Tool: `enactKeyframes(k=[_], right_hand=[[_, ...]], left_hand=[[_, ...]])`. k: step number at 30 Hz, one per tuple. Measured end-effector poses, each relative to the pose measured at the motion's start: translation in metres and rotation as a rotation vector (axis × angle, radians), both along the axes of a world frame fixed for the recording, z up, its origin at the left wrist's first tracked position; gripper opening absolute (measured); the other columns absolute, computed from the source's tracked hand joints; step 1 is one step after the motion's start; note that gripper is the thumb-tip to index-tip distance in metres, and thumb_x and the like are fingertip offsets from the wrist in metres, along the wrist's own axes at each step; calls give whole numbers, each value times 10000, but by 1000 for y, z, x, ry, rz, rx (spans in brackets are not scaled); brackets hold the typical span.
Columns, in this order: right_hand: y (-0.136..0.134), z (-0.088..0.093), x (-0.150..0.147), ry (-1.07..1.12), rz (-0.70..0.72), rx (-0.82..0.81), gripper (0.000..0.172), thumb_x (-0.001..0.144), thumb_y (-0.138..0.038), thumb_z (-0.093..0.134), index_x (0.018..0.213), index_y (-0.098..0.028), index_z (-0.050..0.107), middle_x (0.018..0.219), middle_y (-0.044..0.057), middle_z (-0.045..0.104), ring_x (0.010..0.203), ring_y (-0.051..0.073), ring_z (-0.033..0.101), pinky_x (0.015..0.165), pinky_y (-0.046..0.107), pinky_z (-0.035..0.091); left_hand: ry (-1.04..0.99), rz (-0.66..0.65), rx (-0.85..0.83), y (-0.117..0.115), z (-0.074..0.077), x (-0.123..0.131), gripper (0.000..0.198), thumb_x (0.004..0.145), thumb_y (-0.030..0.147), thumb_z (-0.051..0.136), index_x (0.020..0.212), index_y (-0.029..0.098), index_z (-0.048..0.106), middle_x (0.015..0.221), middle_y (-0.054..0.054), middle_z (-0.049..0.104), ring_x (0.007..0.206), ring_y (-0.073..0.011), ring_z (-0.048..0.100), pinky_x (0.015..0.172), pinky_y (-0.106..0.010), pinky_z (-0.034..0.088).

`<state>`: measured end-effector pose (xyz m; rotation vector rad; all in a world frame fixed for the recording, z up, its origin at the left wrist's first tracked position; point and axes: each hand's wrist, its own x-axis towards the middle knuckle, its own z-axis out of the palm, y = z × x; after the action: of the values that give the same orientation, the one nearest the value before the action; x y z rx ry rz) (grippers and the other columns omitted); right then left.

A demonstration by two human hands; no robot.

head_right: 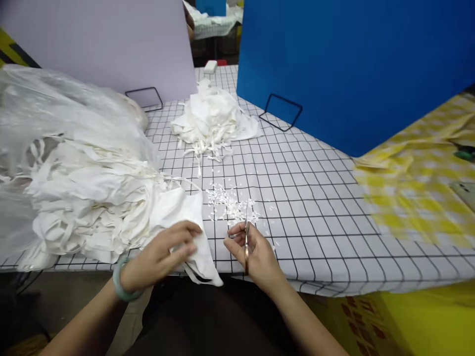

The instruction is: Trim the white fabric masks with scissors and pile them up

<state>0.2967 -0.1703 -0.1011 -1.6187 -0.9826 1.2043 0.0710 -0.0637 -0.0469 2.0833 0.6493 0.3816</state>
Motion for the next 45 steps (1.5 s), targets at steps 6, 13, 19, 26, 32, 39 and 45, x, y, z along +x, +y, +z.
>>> enactKeyframes(k=[6,13,19,26,32,39,45], right_hand=[[81,4,-37,-339,-50,61,264,793,-424,710,948,-241,597,873,28,647,754,208,583,676,336,463],[186,5,-60,-568,9,192,274,702,-107,674,643,-238,441,683,18,602,815,242,571,746,349,430],[136,28,-69,-380,91,426,122,828,-153,574,858,-239,491,876,5,627,774,164,596,690,287,495],[40,20,-89,-192,415,881,214,818,-42,577,916,-228,540,854,24,633,833,200,647,800,378,544],[58,18,-64,-130,119,497,230,834,-231,724,1026,-249,599,1017,33,659,986,213,644,900,375,516],[90,13,-72,-8,216,360,130,731,-181,629,854,-216,602,871,10,626,881,198,614,852,352,492],[79,20,-70,-116,324,480,164,752,-136,593,881,-235,582,922,23,645,903,208,624,848,360,490]], left_hand=[[-36,408,143,49,-23,0,105,879,134,505,849,178,595,932,-63,596,874,-203,553,829,-344,450],[-16,460,-235,31,-49,4,132,844,200,562,855,166,690,839,-48,675,788,-192,590,761,-312,460],[-294,438,-779,21,-39,2,631,993,606,331,975,117,731,938,-120,724,875,-212,668,824,-333,539],[-699,528,-1266,19,-21,-6,195,830,260,772,846,75,712,806,-63,677,761,-131,644,761,-233,546],[-547,460,-1070,9,-8,-21,261,841,358,764,828,102,713,748,-13,625,495,-22,426,440,-153,300],[-391,443,-777,-5,0,-48,264,832,359,770,993,149,791,910,-67,717,868,-166,613,827,-282,486],[-380,341,-989,-3,3,-64,329,765,337,836,1032,168,746,959,-55,708,874,-163,646,848,-297,505]])
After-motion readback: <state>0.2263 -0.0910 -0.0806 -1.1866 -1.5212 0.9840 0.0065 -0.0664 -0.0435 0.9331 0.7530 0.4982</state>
